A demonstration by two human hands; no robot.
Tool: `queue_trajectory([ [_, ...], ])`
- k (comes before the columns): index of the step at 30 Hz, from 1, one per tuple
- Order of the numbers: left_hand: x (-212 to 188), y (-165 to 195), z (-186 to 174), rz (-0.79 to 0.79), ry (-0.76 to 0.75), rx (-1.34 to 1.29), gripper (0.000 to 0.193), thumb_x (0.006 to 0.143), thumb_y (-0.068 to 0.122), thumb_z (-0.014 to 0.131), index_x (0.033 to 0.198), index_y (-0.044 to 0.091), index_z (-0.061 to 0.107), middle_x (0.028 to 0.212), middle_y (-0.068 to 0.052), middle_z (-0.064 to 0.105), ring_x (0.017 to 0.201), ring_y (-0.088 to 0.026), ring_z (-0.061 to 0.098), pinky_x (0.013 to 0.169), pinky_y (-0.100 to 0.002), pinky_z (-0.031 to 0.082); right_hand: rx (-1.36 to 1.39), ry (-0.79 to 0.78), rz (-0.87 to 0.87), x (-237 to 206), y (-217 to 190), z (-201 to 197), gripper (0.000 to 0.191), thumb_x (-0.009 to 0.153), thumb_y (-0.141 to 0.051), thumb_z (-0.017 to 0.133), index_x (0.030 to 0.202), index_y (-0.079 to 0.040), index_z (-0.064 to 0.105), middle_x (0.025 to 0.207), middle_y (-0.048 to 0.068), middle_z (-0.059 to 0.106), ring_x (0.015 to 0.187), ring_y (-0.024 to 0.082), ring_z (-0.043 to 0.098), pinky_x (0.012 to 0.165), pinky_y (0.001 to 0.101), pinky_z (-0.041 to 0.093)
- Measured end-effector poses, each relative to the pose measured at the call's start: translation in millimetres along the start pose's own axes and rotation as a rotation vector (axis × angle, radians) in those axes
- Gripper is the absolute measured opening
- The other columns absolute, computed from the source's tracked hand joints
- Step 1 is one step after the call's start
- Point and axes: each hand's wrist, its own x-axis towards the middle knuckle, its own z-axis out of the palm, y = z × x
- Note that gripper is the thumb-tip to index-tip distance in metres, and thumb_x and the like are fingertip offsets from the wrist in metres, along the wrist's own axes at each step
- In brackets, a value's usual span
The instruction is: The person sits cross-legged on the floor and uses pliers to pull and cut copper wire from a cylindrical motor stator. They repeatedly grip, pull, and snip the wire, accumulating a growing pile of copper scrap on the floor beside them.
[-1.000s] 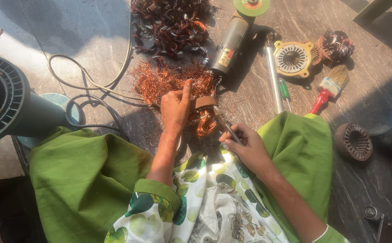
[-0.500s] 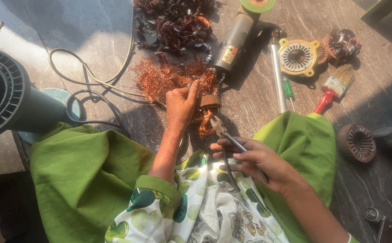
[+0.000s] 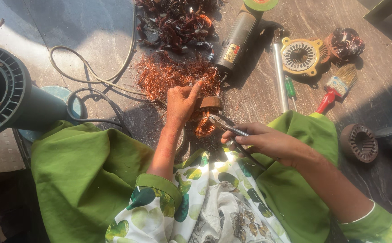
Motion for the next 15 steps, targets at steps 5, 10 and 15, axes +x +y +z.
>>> queue_trajectory([
  [5, 1.5, 1.9, -1.3, 0.012, -0.038, 0.029, 0.063, 0.099, 0.054, 0.06, 0.061, 0.005, 0.072, 0.042, -0.002, 0.051, 0.041, -0.008, 0.045, 0.042, -0.032, 0.037, -0.009, -0.047, -0.039, 7.8, -8.0, -6.0, 0.036, 0.101, -0.032, 0.053, 0.115, -0.003, 0.069, 0.112, 0.007, 0.078, 0.08, 0.013, 0.062, 0.075, 0.0307, 0.056],
  [10, 0.2, 7.7, -6.0, 0.024, -0.066, 0.054, 0.061, 0.097, 0.058, 0.06, 0.071, 0.006, 0.079, 0.05, -0.003, 0.062, 0.045, -0.011, 0.057, 0.049, -0.033, 0.047, -0.144, 0.047, -0.028, 15.7, -3.3, -8.2, 0.036, 0.102, -0.032, 0.052, 0.097, -0.002, 0.071, 0.087, 0.005, 0.075, 0.065, 0.01, 0.061, 0.062, 0.0278, 0.055],
  [15, -9.2, 15.1, -1.3, 0.014, -0.06, 0.173, 0.053, 0.091, 0.055, 0.062, 0.079, 0.008, 0.084, 0.057, -0.005, 0.069, 0.053, -0.019, 0.069, 0.058, -0.037, 0.055, -0.051, 0.213, -0.087, 12.3, 18.8, 13.0, 0.038, 0.105, -0.033, 0.052, 0.091, -0.001, 0.068, 0.075, 0.004, 0.064, 0.062, 0.009, 0.056, 0.058, 0.026, 0.048],
])
